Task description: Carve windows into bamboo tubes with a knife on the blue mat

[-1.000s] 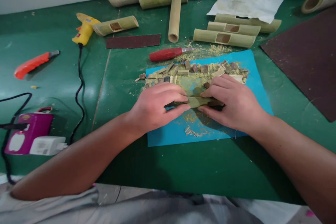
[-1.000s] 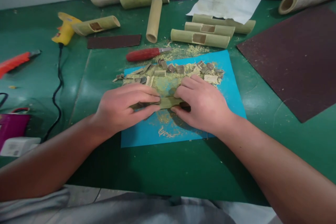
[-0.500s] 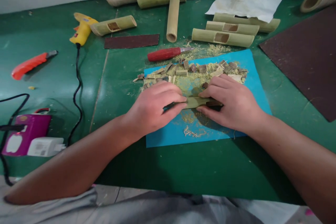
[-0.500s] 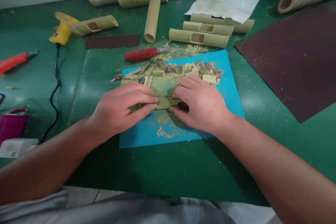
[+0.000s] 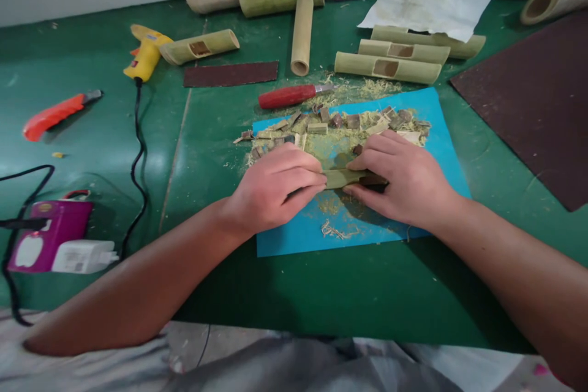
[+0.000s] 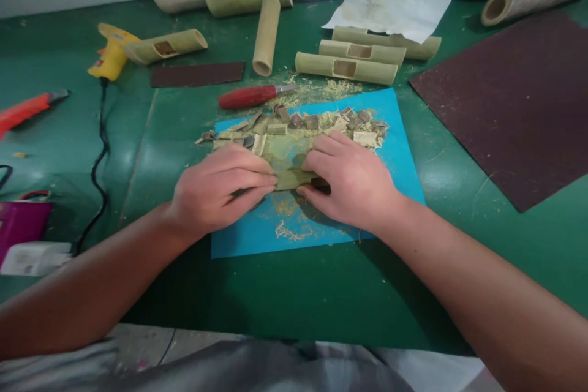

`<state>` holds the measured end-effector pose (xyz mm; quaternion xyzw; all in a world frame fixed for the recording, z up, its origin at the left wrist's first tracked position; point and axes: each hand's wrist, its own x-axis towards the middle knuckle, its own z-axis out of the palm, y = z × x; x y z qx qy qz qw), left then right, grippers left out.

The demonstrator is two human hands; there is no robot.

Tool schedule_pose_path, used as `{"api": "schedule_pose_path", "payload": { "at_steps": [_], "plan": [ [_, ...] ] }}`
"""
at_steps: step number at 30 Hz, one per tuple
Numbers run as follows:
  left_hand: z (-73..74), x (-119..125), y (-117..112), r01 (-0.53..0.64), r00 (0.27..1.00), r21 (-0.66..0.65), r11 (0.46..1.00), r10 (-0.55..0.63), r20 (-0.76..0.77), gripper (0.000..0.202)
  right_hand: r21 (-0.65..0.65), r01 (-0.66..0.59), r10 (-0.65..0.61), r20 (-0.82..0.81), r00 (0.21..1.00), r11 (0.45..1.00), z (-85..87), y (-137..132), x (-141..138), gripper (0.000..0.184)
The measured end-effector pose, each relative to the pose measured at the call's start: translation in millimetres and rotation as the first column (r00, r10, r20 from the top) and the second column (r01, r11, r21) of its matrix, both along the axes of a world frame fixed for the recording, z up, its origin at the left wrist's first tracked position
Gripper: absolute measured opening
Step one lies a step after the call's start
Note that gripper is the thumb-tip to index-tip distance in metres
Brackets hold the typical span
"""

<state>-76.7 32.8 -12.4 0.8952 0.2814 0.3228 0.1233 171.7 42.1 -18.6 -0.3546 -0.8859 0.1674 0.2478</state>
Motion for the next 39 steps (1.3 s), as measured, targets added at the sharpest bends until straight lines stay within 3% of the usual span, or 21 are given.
{"api": "schedule_pose_path", "payload": {
  "at_steps": [4, 8, 12, 16, 21, 25, 39],
  "plan": [
    [-2.8, -0.4, 4.6, -0.040, 0.999, 0.006, 0.999, 0.040, 0.007, 0.009, -0.003, -0.009, 0.009, 0.011, 1.000, 1.000, -0.2, 0.4, 1.0, 0.017],
    [-3.5, -1.3, 6.3, 0.025, 1.000, 0.013, 1.000, -0.025, 0.009, 0.007, 0.014, -0.012, 0.012, 0.025, 1.000, 1.000, -0.2, -0.2, 1.7, 0.020],
    [-3.4, -1.1, 6.0, 0.000, 1.000, 0.019, 1.000, 0.000, 0.011, 0.008, 0.027, -0.020, 0.020, 0.021, 1.000, 0.999, -0.5, -0.5, 1.8, 0.019],
    [-2.7, -0.1, 5.0, 0.077, 0.997, 0.044, 0.996, -0.076, -0.007, 0.006, -0.001, -0.028, 0.028, 0.027, 0.999, 1.000, 0.1, 0.1, 2.1, 0.016],
    [-2.5, -0.5, 6.6, 0.023, 1.000, 0.075, 0.997, -0.024, 0.012, 0.006, 0.005, -0.023, 0.023, 0.041, 0.999, 1.000, 1.2, 0.9, 2.9, 0.018],
    [-2.2, -1.6, 7.3, 0.086, 0.996, 0.064, 0.994, -0.085, -0.017, 0.007, -0.009, -0.037, 0.037, 0.048, 0.998, 0.999, 1.4, 0.9, 3.0, 0.018],
    [-1.9, -3.3, 9.3, 0.069, 0.998, 0.072, 0.995, -0.067, -0.021, 0.008, 0.006, -0.031, 0.031, 0.047, 0.998, 0.999, 1.1, -0.1, 2.6, 0.018]
  ]
}}
